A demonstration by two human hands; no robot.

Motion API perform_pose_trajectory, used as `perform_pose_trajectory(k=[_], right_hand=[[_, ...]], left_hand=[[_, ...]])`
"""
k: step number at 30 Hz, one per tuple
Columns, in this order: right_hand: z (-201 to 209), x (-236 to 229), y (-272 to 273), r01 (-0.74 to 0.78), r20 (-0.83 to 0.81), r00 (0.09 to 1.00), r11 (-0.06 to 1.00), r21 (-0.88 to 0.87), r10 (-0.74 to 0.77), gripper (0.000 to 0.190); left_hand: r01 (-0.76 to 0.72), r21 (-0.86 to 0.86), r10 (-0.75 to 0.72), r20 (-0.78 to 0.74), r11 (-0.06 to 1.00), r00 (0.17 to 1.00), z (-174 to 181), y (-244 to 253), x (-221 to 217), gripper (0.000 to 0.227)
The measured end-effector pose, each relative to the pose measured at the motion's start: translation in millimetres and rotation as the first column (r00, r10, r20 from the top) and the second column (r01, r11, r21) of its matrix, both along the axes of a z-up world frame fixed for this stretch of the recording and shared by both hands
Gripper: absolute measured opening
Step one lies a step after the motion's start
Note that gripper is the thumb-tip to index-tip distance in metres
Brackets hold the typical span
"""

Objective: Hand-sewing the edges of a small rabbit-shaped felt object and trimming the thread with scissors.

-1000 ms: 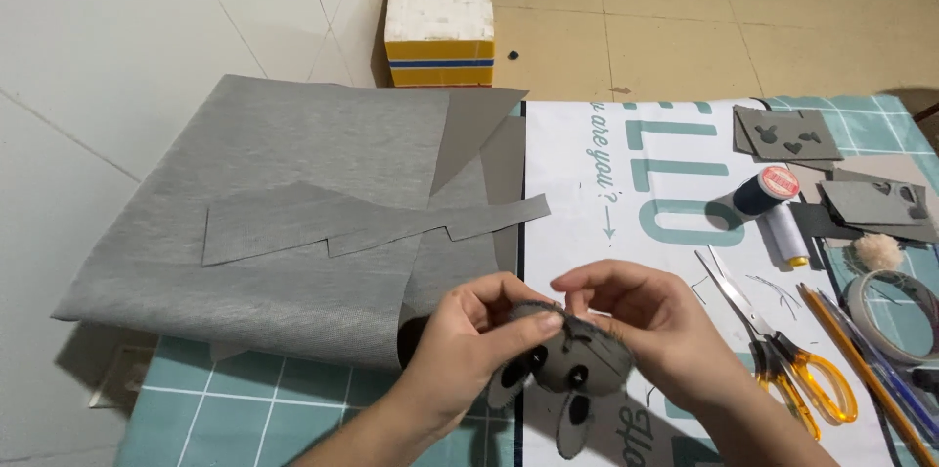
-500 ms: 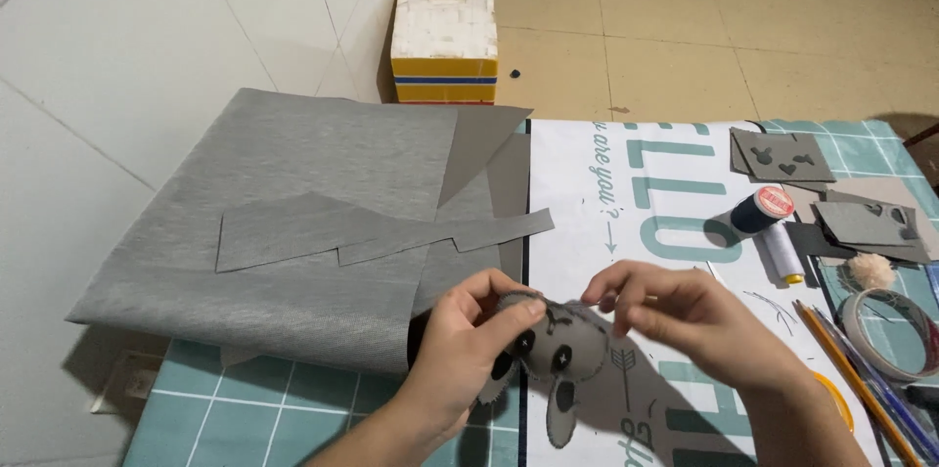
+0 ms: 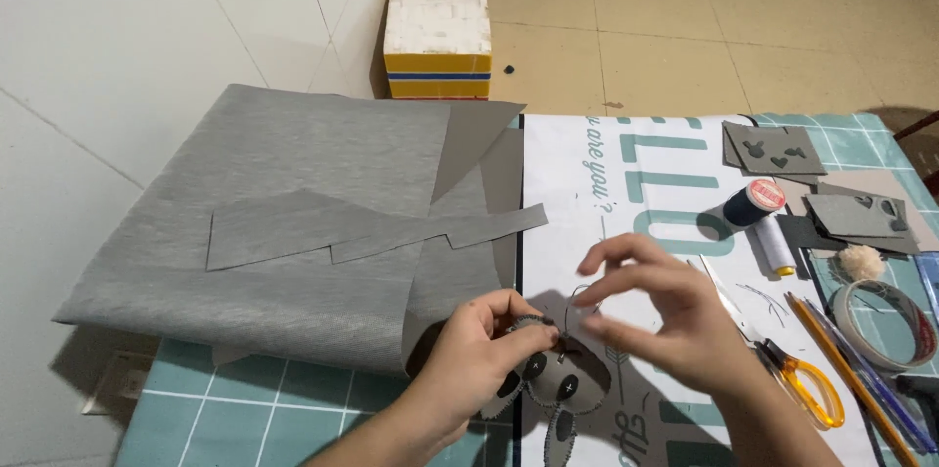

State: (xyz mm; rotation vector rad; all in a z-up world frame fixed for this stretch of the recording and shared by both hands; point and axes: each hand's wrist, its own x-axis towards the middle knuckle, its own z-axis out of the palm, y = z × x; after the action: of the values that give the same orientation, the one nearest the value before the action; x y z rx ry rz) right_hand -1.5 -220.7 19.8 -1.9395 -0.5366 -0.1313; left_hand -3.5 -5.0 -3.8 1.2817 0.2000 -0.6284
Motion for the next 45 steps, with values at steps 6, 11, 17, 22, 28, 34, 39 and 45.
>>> perform_pose_trajectory(k=[6, 11, 17, 22, 28, 34, 39, 45], right_hand=[[6, -1, 15, -0.153, 0.015, 0.988, 0.978, -0.141, 0.156, 0.014], [-15, -6, 17, -0.103, -0.059, 0.993, 0.989, -0.106, 0.098, 0.016], [-14, -9, 19, 0.003, -0.135, 0.991, 0.997, 0.076, 0.007, 0.016], [2, -4, 16, -0.09, -0.032, 0.996, 0.983, -0.16, 0.086, 0.008], [-12, -8, 18, -0.011, -0.08, 0.997, 0.994, -0.105, 0.003, 0.023], [-16, -9, 15, -0.095, -0.232, 0.969, 0.995, -0.032, 0.085, 0.035], [1, -5, -1, -0.221, -0.047, 0.967, 0.916, 0.334, 0.25, 0.017], [-27, 7, -14, 0.068, -0.394, 0.886, 0.773, 0.631, 0.244, 0.005]], left_hand=[[0.029, 0.077, -0.037, 0.105, 0.997, 0.994, -3, -2, -2, 0.019], [0.041, 0.097, -0.053, 0.126, 0.994, 0.991, -17, -11, -5, 0.009], [-0.04, 0.006, 0.04, 0.009, 0.999, 0.999, -2, -7, -4, 0.01], [-0.055, -0.06, 0.058, 0.04, 0.997, 0.998, -22, -8, -2, 0.012], [-0.03, 0.019, 0.028, 0.082, 0.999, 0.996, -11, -8, -2, 0.017], [0.052, 0.131, -0.045, -0.054, 0.99, 0.997, -3, -9, 2, 0.004], [0.13, 0.141, -0.13, -0.011, 0.982, 0.992, -14, -9, 2, 0.011], [0.274, 0.106, -0.284, 0.099, 0.956, 0.954, 4, -3, 0, 0.028]])
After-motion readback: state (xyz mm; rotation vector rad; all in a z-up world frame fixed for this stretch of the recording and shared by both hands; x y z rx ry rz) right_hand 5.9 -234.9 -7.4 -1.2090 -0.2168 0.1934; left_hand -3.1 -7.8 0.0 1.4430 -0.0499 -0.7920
